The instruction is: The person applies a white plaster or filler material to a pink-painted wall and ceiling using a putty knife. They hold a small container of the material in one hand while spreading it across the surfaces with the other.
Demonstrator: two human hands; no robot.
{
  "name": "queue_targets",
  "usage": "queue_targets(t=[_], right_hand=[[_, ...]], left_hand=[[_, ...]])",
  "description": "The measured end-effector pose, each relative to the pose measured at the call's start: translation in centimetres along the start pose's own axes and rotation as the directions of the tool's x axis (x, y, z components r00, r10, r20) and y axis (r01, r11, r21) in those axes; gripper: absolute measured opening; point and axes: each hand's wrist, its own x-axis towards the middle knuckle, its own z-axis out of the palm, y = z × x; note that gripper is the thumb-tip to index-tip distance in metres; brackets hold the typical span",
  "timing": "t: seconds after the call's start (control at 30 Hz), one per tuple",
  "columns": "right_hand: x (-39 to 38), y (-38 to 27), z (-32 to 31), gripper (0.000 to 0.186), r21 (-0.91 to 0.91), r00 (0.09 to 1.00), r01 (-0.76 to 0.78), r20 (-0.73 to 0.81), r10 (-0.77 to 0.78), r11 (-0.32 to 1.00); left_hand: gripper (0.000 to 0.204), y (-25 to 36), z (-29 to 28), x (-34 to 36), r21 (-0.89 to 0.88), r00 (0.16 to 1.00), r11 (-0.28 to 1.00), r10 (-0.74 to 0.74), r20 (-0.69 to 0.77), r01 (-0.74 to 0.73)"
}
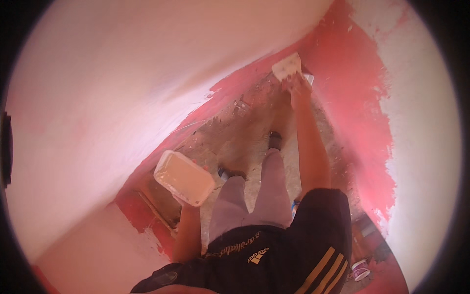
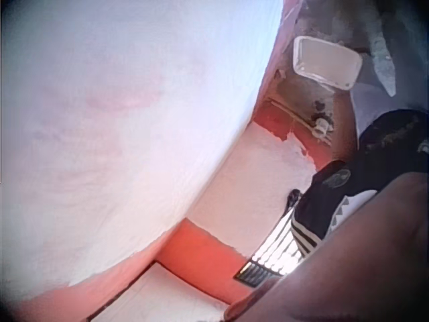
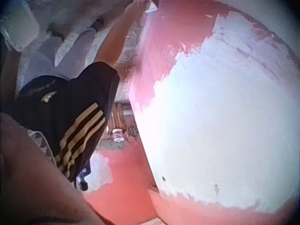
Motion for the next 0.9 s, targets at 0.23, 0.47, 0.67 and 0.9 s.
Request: queue_targets(t=[0.23,0.47,0.67,0.9], right_hand=[[17.5,20.3,-1.3,0.029,-0.736,0.956,0.069,-0.144,-0.255,0.674],[-1.9,29.2,3.1,0.027,-0.657,0.962,0.144,0.269,0.052,0.74],[17.7,24.0,-6.5,0.026,-0.892,0.821,0.233,-0.033,-0.571,0.386],[11.9,26.0,4.0,0.033,-0.784,0.968,-0.034,-0.18,-0.175,0.62]], left_hand=[[0.077,-8.9,-9.1,9.3,-0.108,0.996,0.992,0.062,-0.063,-0.069],[0.07,-10.7,-9.0,9.7,-0.06,0.99,0.995,0.068,-0.127,-0.076],[0.072,-9.4,-7.0,9.4,-0.077,0.931,0.984,0.125,-0.343,-0.161],[0.07,-12.1,-5.4,11.7,-0.073,0.995,0.997,0.009,-0.097,-0.016]])
